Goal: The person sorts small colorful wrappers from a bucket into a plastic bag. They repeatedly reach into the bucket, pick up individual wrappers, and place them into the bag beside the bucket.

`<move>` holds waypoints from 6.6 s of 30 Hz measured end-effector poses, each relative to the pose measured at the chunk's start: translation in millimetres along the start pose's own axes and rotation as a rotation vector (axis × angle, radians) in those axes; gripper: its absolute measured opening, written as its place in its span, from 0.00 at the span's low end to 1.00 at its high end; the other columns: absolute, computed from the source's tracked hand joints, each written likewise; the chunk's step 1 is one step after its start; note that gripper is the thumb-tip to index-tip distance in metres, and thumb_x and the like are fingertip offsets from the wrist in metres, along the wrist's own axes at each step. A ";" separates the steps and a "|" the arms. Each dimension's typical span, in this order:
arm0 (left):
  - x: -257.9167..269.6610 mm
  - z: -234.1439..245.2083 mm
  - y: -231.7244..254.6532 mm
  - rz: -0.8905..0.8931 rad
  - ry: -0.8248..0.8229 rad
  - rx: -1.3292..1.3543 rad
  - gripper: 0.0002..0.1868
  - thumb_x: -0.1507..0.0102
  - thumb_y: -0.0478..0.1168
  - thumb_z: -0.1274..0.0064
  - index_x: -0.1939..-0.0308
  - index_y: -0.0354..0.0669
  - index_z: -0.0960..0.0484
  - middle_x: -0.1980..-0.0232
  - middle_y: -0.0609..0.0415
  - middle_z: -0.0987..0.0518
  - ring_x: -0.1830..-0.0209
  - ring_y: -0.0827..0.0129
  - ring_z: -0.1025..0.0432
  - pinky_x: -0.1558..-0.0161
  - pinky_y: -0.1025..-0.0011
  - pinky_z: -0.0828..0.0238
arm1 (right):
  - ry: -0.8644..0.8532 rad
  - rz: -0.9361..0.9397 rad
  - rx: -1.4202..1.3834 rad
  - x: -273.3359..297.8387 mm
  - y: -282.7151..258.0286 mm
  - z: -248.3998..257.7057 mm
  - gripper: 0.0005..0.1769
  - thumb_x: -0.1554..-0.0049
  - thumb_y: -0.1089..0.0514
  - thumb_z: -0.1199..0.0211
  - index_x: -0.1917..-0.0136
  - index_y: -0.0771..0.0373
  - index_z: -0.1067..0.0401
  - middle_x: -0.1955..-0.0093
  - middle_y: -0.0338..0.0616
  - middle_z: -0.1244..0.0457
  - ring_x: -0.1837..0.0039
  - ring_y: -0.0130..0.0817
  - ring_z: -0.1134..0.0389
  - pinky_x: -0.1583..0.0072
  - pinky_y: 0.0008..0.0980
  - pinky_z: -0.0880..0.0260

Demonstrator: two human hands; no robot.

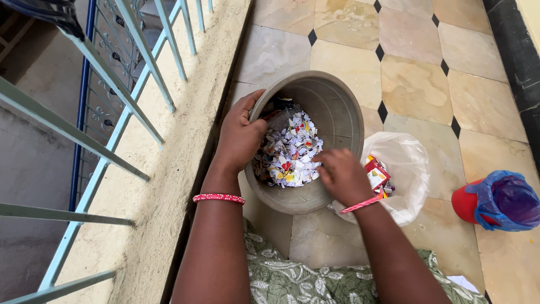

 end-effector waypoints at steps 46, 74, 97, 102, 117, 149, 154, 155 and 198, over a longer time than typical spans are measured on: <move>3.6 -4.8 13.3 0.004 -0.035 0.014 0.35 0.48 0.27 0.57 0.34 0.40 0.24 0.42 0.52 0.21 0.47 0.72 0.25 0.44 0.78 0.31 | 0.132 -0.137 -0.404 6.2 -4.4 -39.3 0.12 0.43 0.67 0.38 0.45 0.62 0.22 0.50 0.46 0.30 0.53 0.36 0.28 0.51 0.33 0.28; 5.6 -6.3 17.5 0.034 -0.027 -0.017 0.35 0.48 0.27 0.57 0.35 0.42 0.23 0.42 0.52 0.20 0.48 0.71 0.25 0.43 0.76 0.31 | 0.194 -0.268 -0.535 10.8 8.4 -51.8 0.06 0.42 0.66 0.35 0.50 0.65 0.25 0.52 0.42 0.33 0.54 0.25 0.28 0.51 0.25 0.27; 0.1 -2.4 2.2 -0.026 -0.007 -0.007 0.33 0.46 0.27 0.57 0.35 0.40 0.24 0.42 0.54 0.19 0.44 0.74 0.25 0.41 0.77 0.31 | 0.261 -0.503 -0.540 36.4 106.4 55.4 0.04 0.40 0.65 0.35 0.50 0.66 0.25 0.59 0.36 0.34 0.58 0.18 0.37 0.54 0.22 0.35; 2.4 -3.2 12.1 0.013 0.010 -0.021 0.34 0.46 0.26 0.57 0.34 0.41 0.24 0.42 0.55 0.19 0.47 0.76 0.25 0.44 0.78 0.31 | -0.127 -0.700 -0.067 46.5 105.5 83.1 0.13 0.45 0.62 0.36 0.45 0.55 0.22 0.56 0.42 0.29 0.54 0.31 0.28 0.52 0.31 0.30; -0.5 -1.0 -1.6 -0.107 0.014 -0.042 0.33 0.46 0.27 0.55 0.35 0.38 0.24 0.39 0.51 0.20 0.39 0.70 0.26 0.37 0.76 0.34 | 0.069 -0.151 -0.275 9.8 21.9 2.8 0.07 0.45 0.62 0.35 0.51 0.61 0.23 0.54 0.46 0.32 0.51 0.39 0.28 0.50 0.35 0.28; 2.0 -5.5 6.8 -0.012 -0.019 -0.023 0.35 0.48 0.28 0.56 0.34 0.40 0.24 0.40 0.52 0.22 0.42 0.70 0.26 0.39 0.76 0.34 | -0.093 -0.224 -0.247 -0.3 0.1 -58.0 0.07 0.45 0.57 0.32 0.53 0.59 0.22 0.57 0.42 0.29 0.55 0.38 0.30 0.49 0.37 0.30; 2.6 -5.3 9.7 -0.045 -0.015 0.005 0.35 0.48 0.27 0.56 0.35 0.39 0.24 0.40 0.51 0.21 0.43 0.70 0.26 0.40 0.76 0.33 | -0.008 -0.342 -0.736 1.4 22.2 -67.5 0.09 0.43 0.61 0.34 0.49 0.63 0.24 0.57 0.36 0.30 0.56 0.19 0.32 0.53 0.22 0.31; 2.8 -5.1 9.8 -0.025 -0.016 0.019 0.35 0.48 0.27 0.56 0.35 0.39 0.24 0.41 0.51 0.21 0.44 0.71 0.25 0.40 0.76 0.33 | 0.003 -0.348 -0.747 2.0 26.4 -67.8 0.08 0.43 0.61 0.33 0.49 0.64 0.24 0.58 0.36 0.31 0.57 0.19 0.33 0.53 0.22 0.31; 1.3 -2.9 9.4 0.008 -0.006 0.015 0.35 0.47 0.25 0.58 0.34 0.39 0.24 0.43 0.54 0.18 0.47 0.74 0.24 0.43 0.77 0.30 | -0.050 -0.703 0.112 48.4 121.1 60.1 0.09 0.46 0.59 0.33 0.50 0.56 0.20 0.51 0.46 0.29 0.53 0.39 0.26 0.48 0.38 0.28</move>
Point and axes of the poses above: each hand's wrist, its own x-axis away from the middle knuckle, its own z-axis out of the back of the hand, y = z × x, the point moved 1 cm from there along -x, towards the middle knuckle
